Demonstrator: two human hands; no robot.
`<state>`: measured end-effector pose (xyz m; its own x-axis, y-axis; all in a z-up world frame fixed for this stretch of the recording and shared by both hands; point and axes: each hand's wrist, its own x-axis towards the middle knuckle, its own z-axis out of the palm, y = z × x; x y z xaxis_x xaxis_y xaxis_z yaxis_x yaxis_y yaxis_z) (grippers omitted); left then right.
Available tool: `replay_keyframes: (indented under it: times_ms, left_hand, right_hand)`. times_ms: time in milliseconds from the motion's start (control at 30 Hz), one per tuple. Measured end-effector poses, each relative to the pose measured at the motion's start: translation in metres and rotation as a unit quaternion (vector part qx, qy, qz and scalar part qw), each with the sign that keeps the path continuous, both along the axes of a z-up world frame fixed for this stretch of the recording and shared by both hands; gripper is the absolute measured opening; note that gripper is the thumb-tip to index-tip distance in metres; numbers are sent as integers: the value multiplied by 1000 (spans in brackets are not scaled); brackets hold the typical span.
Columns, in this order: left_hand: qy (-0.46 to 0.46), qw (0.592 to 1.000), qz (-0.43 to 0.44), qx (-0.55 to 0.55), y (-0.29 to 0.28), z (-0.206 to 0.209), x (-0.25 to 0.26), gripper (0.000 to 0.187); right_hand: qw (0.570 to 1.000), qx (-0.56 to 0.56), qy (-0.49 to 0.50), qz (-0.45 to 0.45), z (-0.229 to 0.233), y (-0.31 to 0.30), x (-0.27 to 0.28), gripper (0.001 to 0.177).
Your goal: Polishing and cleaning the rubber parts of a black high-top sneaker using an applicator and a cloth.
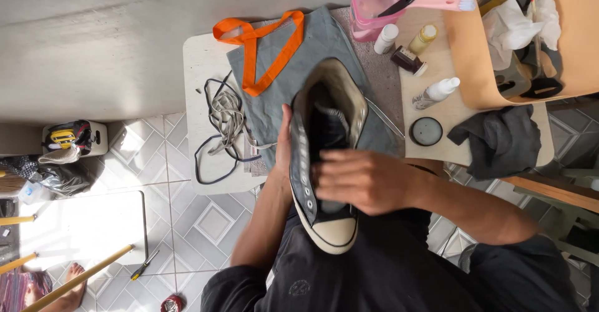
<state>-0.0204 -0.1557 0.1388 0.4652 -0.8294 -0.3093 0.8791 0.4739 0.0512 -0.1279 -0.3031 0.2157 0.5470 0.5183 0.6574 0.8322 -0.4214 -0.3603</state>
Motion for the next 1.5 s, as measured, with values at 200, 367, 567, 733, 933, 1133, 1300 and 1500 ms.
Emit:
replay_keyframes:
  times_ms: [200, 367, 567, 733, 933, 1133, 1300, 1500]
  left_hand:
    - [42, 999, -4, 21, -5, 9, -13, 82]
    - [36, 994, 84, 53, 3, 17, 3, 85]
    - [21, 969, 221, 107, 16, 22, 22, 92]
    - [-22, 956, 290, 48, 29, -15, 32, 85]
    - [24, 965, 259, 39, 52, -70, 36, 92]
    - [3, 965, 261, 10, 56, -98, 35, 89]
    - [-14, 959, 282, -6, 47, -56, 14, 87]
    - [-21, 960, 279, 0, 45, -62, 17, 93]
  right_hand:
    - [977, 191, 93, -3, 53, -47, -2, 30]
    - [945, 239, -9, -224, 15, -75, -29, 29]
    - [923, 125, -2, -365, -23, -92, -55, 21]
    - [899, 20, -112, -424, -83, -106, -78, 22]
    - [869, -110, -23, -483, -117, -109, -102, 25]
    - [884, -84, 37, -458, -119, -113, -105, 34]
    - [882, -20, -5, -471, -102, -108, -107, 32]
    - [885, -3, -12, -465, -88, -103, -107, 32]
